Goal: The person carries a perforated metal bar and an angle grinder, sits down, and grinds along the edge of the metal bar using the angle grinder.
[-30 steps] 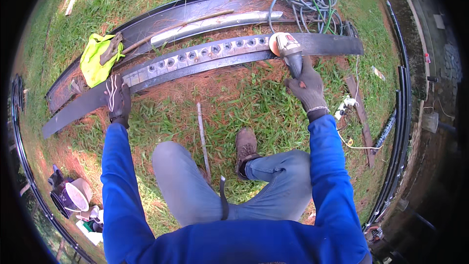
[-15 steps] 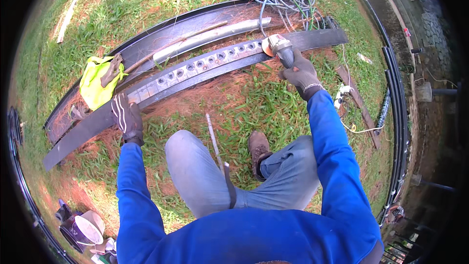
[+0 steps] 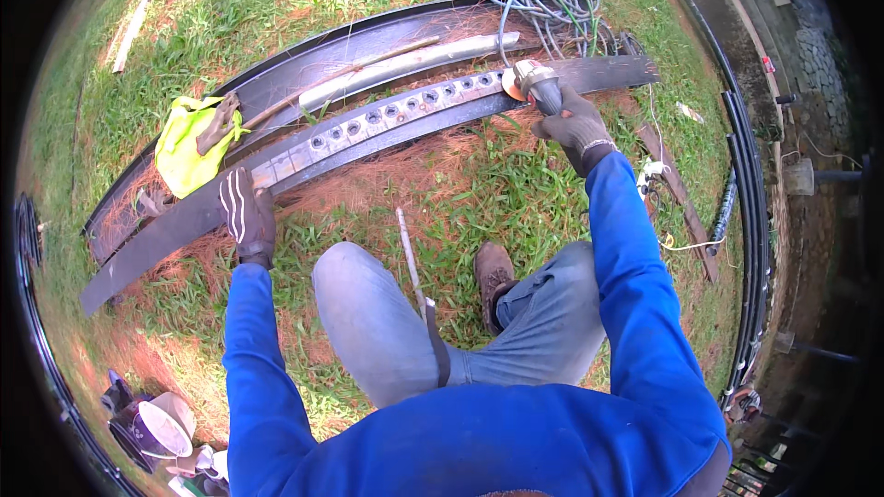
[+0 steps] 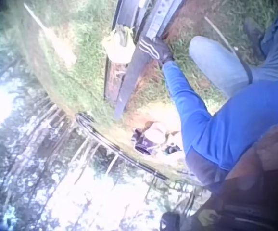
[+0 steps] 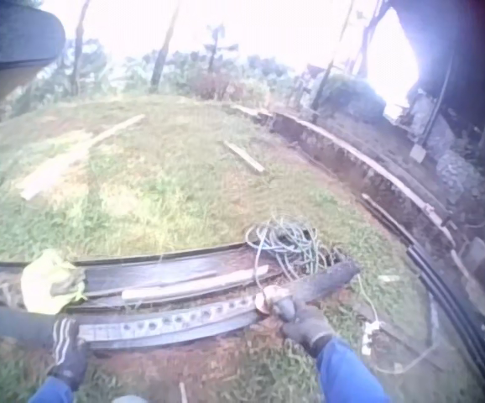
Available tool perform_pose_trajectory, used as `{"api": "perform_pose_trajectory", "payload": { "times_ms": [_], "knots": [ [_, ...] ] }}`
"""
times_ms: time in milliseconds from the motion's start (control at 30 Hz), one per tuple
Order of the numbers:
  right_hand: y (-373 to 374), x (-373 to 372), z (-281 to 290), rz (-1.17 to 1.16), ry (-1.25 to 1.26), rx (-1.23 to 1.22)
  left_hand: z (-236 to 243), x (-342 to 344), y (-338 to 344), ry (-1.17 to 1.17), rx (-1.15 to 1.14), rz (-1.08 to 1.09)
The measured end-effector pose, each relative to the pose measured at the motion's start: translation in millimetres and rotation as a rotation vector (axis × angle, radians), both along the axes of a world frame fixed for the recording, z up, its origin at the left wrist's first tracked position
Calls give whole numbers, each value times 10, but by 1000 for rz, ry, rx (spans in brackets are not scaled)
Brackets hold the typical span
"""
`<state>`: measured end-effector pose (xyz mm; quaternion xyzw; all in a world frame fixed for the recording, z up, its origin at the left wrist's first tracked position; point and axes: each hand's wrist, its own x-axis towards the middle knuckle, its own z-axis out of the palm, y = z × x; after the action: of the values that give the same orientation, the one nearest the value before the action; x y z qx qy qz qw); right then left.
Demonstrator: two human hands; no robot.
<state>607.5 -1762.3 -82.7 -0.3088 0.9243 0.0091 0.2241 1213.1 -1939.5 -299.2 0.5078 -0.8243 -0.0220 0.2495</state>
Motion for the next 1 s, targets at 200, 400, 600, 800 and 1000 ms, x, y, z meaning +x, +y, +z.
{"api": "perform_pose_trajectory", "payload": {
  "times_ms": [200,400,600,800,1000],
  "knots": [
    [-32,-190,-137,7,39,-34,-87,66,-87,111,55,-23],
    [-52,-100,49,9,72,-35,17,37,-67,35,21,-11],
    [-56,-150,-31,12,52,-88,9,60,-46,1,-11,-16],
    [0,-339,-139,-25,-80,-189,12,1,-91,41,-17,-40],
    [27,-72,68,19,-78,-228,59,47,-31,55,-13,-41]
  ]
}}
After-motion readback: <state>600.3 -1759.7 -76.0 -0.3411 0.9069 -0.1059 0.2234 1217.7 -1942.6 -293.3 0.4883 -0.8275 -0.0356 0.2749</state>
